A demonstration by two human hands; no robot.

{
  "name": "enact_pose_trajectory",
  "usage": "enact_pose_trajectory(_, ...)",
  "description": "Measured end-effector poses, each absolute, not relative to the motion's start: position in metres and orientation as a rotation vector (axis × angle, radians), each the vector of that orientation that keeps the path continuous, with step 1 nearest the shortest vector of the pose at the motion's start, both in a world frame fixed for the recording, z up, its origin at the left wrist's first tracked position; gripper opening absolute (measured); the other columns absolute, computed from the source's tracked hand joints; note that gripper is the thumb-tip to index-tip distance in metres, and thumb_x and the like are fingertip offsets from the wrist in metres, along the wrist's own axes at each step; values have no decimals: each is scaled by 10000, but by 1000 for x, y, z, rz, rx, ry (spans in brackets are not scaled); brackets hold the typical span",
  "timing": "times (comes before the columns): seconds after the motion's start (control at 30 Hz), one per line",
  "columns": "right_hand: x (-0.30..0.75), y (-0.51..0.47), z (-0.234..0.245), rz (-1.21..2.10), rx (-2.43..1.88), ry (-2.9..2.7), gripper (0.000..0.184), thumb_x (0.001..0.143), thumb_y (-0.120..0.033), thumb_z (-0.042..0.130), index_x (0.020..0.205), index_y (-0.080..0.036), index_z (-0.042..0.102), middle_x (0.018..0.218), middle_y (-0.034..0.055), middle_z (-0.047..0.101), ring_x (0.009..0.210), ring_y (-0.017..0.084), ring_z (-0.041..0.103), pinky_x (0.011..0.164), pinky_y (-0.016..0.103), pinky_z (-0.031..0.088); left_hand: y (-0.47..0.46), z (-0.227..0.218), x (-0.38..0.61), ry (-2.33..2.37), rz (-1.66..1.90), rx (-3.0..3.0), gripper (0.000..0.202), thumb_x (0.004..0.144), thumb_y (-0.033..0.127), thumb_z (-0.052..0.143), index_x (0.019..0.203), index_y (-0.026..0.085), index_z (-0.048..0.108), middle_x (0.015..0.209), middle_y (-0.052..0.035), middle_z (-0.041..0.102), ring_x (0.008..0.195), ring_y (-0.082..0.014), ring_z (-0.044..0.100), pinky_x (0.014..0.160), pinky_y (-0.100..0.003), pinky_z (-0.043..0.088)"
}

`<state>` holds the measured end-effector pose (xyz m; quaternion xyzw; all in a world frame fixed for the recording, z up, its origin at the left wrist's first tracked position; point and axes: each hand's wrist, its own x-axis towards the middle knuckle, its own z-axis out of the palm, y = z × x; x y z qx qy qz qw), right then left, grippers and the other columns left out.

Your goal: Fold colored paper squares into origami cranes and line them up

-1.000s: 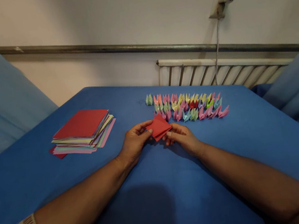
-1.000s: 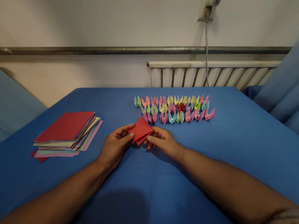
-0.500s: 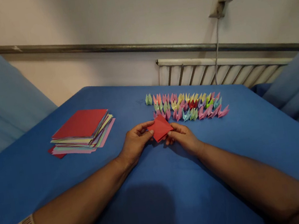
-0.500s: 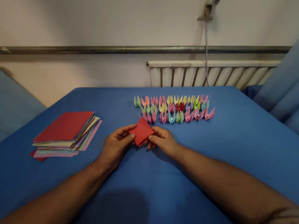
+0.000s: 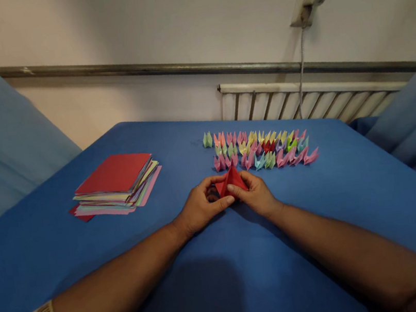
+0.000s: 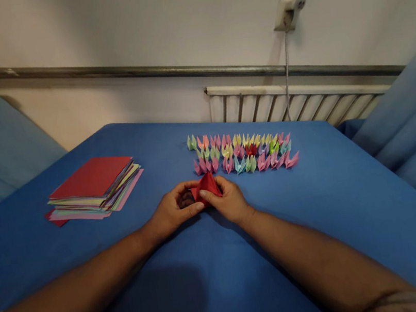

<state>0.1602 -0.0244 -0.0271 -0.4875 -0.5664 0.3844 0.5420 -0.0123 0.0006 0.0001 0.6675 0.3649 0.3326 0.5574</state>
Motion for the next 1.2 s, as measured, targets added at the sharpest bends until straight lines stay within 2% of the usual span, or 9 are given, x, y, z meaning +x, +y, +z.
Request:
enact_pose_trajectory(0.2,159,-26,-33,859,-1219,-1434,178,812,-352,633,746,-206,554,636,-42,512,570,118,426,544,255,366,1,-3,-9,997,938,1563,343,713,288,723,1009,180,589,903,-20,681,790,-164,650,736,-286,511)
enact_pose_trajectory(0.37,160,-27,-33,822,-1217,-1487,121,808,-286,620,753,-207,547,646,-42,518,583,117,444,548,251,364,10,-9,-13,1067,1040,1533,227,710,275,678,903,171,618,768,18,639,678,-138,594,665,-253,479)
enact_pose_trajectory(0.47,160,-26,-34,872,-1153,-1447,106,823,-289,615,872,-205,572,775,-13,604,686,140,543,638,270,438,12,-11,-14,1099,1026,1582,171,701,292,682,799,173,606,688,35,594,620,-124,540,599,-231,432)
enact_pose_trajectory(0.53,160,-25,-35,902,-1103,-1409,220,831,-274,607,1040,-215,572,871,8,639,749,155,589,690,288,473,11,-9,-14,1126,1000,1620,154,702,293,676,770,173,608,676,35,583,607,-121,521,580,-228,409)
enact_pose_trajectory(0.6,160,-25,-36,904,-1094,-1399,362,836,-244,591,1194,-240,541,851,3,630,699,150,585,648,284,477,8,-6,-12,1150,983,1625,149,707,298,668,766,172,615,663,37,572,592,-119,508,572,-230,398)
enact_pose_trajectory(0.7,160,-27,-37,904,-1094,-1416,495,843,-222,577,1327,-279,492,794,-7,596,598,137,534,565,273,455,7,-2,-11,1154,990,1604,162,708,316,669,763,172,621,664,34,572,590,-121,507,577,-235,398)
enact_pose_trajectory(0.9,161,-28,-36,909,-1088,-1420,556,860,-270,596,1395,-304,448,695,-34,537,555,134,481,548,272,451,6,1,-12,1178,983,1593,136,705,306,653,738,178,622,632,40,575,569,-119,500,556,-230,381)
enact_pose_trajectory(1.03,161,-27,-37,866,-1088,-1435,494,856,-236,586,1342,-294,519,767,-13,617,619,145,555,619,289,496,3,1,-12,1186,965,1624,119,693,293,657,722,182,624,618,41,584,554,-119,505,542,-229,383)
enact_pose_trajectory(1.2,161,-28,-37,769,-1103,-1472,359,849,-177,533,1181,-273,631,1066,19,695,933,180,656,873,347,510,6,0,-12,1199,995,1598,84,679,248,654,677,174,613,599,34,582,551,-117,515,541,-228,391)
